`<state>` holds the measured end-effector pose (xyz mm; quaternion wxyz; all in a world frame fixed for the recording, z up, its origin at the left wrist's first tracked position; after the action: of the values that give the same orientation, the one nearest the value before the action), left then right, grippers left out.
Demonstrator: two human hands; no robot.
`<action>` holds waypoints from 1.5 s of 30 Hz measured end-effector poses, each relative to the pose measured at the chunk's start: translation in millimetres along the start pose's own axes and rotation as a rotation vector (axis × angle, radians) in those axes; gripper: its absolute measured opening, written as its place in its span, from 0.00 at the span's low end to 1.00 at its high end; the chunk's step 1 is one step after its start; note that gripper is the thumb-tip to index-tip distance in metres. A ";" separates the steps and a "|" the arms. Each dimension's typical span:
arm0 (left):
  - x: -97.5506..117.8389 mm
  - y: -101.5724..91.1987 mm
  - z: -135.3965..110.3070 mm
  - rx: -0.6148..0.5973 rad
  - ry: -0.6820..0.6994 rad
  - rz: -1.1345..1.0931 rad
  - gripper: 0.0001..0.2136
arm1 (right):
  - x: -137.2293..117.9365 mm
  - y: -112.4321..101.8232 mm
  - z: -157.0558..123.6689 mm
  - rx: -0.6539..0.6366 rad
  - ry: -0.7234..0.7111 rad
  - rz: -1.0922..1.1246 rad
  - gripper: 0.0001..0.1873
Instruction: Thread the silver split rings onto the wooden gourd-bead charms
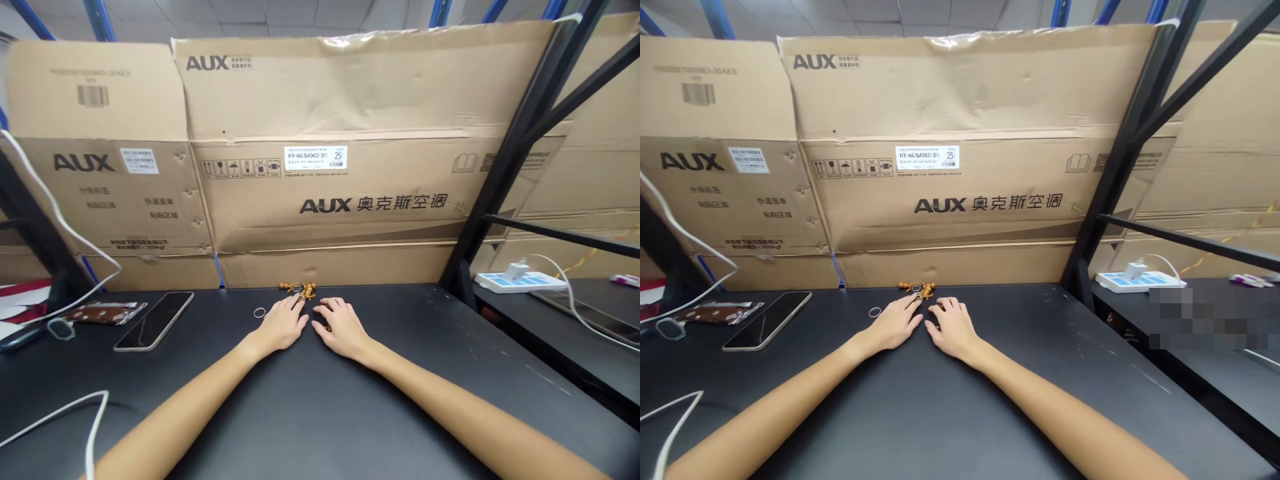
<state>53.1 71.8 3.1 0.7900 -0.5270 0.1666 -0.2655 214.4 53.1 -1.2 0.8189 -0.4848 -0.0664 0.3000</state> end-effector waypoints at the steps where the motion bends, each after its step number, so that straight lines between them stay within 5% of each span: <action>1: -0.2 2.0 2.8 -0.002 -0.007 -0.011 0.19 | 1.6 1.1 0.4 -0.008 0.001 0.000 0.15; 6: 4.5 -3.0 1.3 0.007 0.041 -0.030 0.18 | 15.4 3.0 3.9 -0.033 -0.003 0.015 0.13; 12: 20.1 -23.9 -28.6 -0.002 0.142 -0.078 0.18 | 32.0 4.3 6.2 -0.013 0.018 0.040 0.13; 19: 25.2 -45.3 -62.8 -0.016 0.162 -0.169 0.17 | -2.5 -16.0 -0.6 0.153 -0.176 0.052 0.12; 24: 19.8 -44.4 -64.9 0.029 0.135 -0.202 0.18 | -29.2 -19.7 -8.2 0.044 -0.268 0.113 0.12; 37: 0.5 -37.0 -64.3 0.010 -0.019 -0.223 0.19 | -26.1 -11.7 -7.7 -0.047 -0.236 0.219 0.05; 45: 10.2 -40.0 -62.9 0.026 0.135 -0.264 0.13 | -26.0 -9.8 -8.2 -0.065 -0.297 0.339 0.06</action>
<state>17.4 6.8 15.6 0.7419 -0.5150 0.1454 -0.4039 200.8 29.0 7.4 0.7220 -0.4655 -0.1136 0.4991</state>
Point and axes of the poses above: each hand's wrist, its own z-axis towards the middle knuckle, its own y-axis out of the palm, x = y × z, the point moved 3 cm from there along z, towards the middle knuckle, and after that the axes turned 1 degree about x, right-handed, at the moved point
